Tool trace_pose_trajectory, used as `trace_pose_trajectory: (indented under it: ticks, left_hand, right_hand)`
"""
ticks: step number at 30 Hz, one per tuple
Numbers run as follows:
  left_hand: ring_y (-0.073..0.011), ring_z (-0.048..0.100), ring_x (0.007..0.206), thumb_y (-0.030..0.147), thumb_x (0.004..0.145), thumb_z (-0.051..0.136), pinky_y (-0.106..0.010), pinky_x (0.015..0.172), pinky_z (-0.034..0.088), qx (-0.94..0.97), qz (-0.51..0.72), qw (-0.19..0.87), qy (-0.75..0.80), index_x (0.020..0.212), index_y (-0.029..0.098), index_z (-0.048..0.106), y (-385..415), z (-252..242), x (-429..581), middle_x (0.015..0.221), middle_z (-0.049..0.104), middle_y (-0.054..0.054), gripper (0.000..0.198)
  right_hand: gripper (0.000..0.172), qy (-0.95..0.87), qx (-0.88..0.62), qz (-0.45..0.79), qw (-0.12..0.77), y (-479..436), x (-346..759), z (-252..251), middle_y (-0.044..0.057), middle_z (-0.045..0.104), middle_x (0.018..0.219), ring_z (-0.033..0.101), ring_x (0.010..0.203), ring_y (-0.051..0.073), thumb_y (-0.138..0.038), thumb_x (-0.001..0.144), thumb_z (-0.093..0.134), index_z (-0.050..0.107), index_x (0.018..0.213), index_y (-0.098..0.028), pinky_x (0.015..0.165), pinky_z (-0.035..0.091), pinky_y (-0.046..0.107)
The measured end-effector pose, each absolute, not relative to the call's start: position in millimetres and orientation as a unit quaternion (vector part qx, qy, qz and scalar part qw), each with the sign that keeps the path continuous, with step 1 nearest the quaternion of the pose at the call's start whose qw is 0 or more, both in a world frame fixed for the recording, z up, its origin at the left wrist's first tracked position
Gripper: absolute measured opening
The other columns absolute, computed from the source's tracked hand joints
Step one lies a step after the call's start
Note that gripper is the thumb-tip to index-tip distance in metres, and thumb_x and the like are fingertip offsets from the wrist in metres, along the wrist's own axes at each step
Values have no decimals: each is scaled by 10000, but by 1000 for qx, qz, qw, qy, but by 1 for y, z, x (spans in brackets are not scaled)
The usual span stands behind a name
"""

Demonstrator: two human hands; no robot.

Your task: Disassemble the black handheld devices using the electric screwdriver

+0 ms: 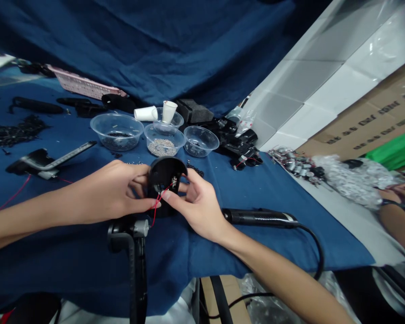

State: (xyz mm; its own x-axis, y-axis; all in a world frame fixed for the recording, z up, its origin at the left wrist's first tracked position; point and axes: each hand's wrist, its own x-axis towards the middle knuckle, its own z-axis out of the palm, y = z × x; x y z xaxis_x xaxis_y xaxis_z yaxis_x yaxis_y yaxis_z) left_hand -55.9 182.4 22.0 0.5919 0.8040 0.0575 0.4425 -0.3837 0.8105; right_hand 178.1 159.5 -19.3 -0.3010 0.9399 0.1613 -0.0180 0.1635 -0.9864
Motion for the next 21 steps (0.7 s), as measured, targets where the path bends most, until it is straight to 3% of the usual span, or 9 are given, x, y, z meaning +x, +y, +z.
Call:
trace_pose_trajectory:
  ticks: [3,5,9,13,16,19,21]
  left_hand:
    - [-227,772,634,609,833,909,-287,559,603,782,273,383,409,1471,266,651,182,19,-53,870,836,13,769]
    - [-195,729,593,622,835,916,-270,546,593,788,308,347,405,1581,317,597,180,17,-53,951,842,19,867]
    - [-192,778,722,548,884,887,-261,666,645,804,377,256,381,1498,331,685,175,11,-55,1193,851,-10,682]
    - [-161,788,693,463,975,828,-237,671,646,794,448,164,377,1490,336,694,171,10,-58,1134,862,17,548]
    - [-152,808,692,390,992,832,-226,627,647,794,481,106,357,1432,327,709,170,16,-59,1120,870,28,460]
    - [-181,852,786,393,989,859,-252,664,696,771,515,115,356,1405,339,679,168,23,-58,1092,875,46,456]
    - [-215,876,910,398,989,863,-289,709,723,751,539,118,362,1405,351,649,165,26,-56,1117,875,41,471]
  right_hand:
    - [460,-628,-364,530,438,161,177,-20,59,691,1261,735,925,176,-528,894,913,695,1197,-259,921,689,401]
    - [393,-656,-349,513,429,160,179,-19,68,662,1315,739,1013,187,-537,961,848,717,1206,-259,1015,672,417]
    - [378,-675,-338,486,440,159,184,-15,80,609,1469,683,1270,216,-442,1018,764,675,1353,-290,1012,640,365]
    - [469,-644,-402,476,444,155,186,-10,85,665,1280,683,1098,209,-552,988,760,643,1334,-258,914,596,377]
    - [657,-659,-437,461,403,145,183,-4,76,661,1181,656,1044,234,-664,858,861,630,1302,-238,886,564,409]
    - [1008,-682,-497,421,332,133,177,5,95,663,1359,645,1194,281,-613,644,1043,567,1460,-261,991,555,444]
    - [964,-687,-523,423,274,128,174,12,70,712,1289,665,1166,277,-571,618,1081,630,1409,-255,971,559,415]
